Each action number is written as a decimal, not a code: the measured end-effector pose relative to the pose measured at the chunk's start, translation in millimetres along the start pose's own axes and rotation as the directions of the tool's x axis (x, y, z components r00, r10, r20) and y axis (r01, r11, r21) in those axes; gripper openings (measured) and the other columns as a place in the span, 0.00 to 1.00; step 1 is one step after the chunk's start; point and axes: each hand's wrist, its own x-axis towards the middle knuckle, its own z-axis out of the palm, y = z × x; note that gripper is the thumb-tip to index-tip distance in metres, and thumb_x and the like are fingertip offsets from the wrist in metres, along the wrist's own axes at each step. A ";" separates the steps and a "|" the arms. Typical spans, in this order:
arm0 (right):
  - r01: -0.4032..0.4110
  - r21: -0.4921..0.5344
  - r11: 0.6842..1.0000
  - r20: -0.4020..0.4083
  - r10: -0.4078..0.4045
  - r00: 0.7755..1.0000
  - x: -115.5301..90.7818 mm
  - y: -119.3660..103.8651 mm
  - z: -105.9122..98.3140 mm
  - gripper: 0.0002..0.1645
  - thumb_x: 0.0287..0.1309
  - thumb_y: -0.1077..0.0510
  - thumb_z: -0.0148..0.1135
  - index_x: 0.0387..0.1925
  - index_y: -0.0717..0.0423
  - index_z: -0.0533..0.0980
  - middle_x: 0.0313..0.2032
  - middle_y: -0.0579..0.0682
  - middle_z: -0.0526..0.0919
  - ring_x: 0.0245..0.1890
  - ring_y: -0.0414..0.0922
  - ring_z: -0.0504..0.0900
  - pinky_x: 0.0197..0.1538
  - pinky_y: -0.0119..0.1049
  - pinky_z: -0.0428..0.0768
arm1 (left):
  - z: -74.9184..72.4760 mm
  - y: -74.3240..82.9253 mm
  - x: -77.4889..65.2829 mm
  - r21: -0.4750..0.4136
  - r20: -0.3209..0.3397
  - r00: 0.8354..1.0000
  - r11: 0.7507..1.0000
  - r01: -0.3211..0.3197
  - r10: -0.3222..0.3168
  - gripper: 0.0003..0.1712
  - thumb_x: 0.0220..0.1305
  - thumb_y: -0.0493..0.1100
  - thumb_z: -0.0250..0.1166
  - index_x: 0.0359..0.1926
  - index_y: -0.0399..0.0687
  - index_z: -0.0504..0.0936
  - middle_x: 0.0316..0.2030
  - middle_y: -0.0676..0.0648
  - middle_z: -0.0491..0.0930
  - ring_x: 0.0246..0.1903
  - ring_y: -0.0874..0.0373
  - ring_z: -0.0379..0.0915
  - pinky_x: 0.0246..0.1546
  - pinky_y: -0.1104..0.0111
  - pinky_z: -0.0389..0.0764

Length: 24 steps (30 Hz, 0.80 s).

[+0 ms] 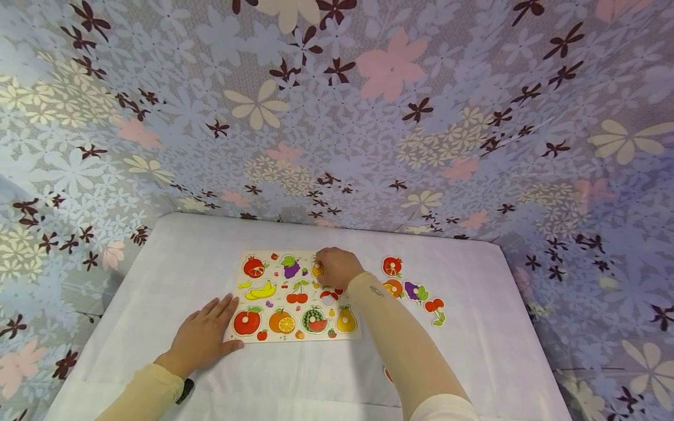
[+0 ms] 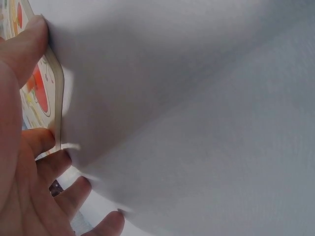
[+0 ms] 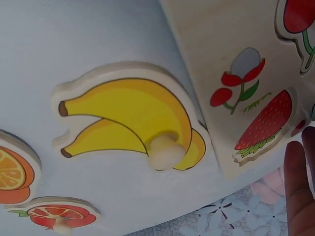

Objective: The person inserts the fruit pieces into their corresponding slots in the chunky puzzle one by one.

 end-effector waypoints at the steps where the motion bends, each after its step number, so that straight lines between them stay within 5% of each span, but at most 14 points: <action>1: 0.003 -0.004 1.000 -0.001 -0.003 1.000 -0.8 0.4 -0.3 0.19 0.55 0.45 0.73 0.47 0.44 0.80 0.55 0.42 0.81 0.54 0.43 0.78 0.59 0.42 0.77 | -0.9 0.7 -0.3 -0.001 -0.001 1.000 1.000 -0.002 0.002 0.55 0.53 0.67 0.72 0.73 0.40 0.65 0.71 0.38 0.64 0.67 0.37 0.62 0.58 0.40 0.71; 17: -0.015 -0.010 1.000 -0.045 0.014 0.999 -22.2 3.2 -4.3 0.23 0.60 0.49 0.70 0.55 0.49 0.80 0.60 0.48 0.78 0.65 0.48 0.71 0.65 0.45 0.72 | 4.2 5.1 2.9 0.016 0.017 1.000 1.000 0.001 -0.001 0.56 0.53 0.69 0.71 0.74 0.41 0.64 0.71 0.38 0.63 0.67 0.37 0.61 0.59 0.40 0.70; 24: -0.046 0.047 0.998 -0.061 0.049 0.997 -47.6 14.8 -11.7 0.23 0.62 0.51 0.68 0.58 0.50 0.79 0.61 0.50 0.77 0.64 0.49 0.72 0.61 0.46 0.75 | 6.7 -1.3 0.7 0.013 0.030 0.999 1.000 0.015 -0.015 0.56 0.55 0.69 0.69 0.74 0.40 0.63 0.72 0.38 0.61 0.68 0.37 0.60 0.60 0.39 0.68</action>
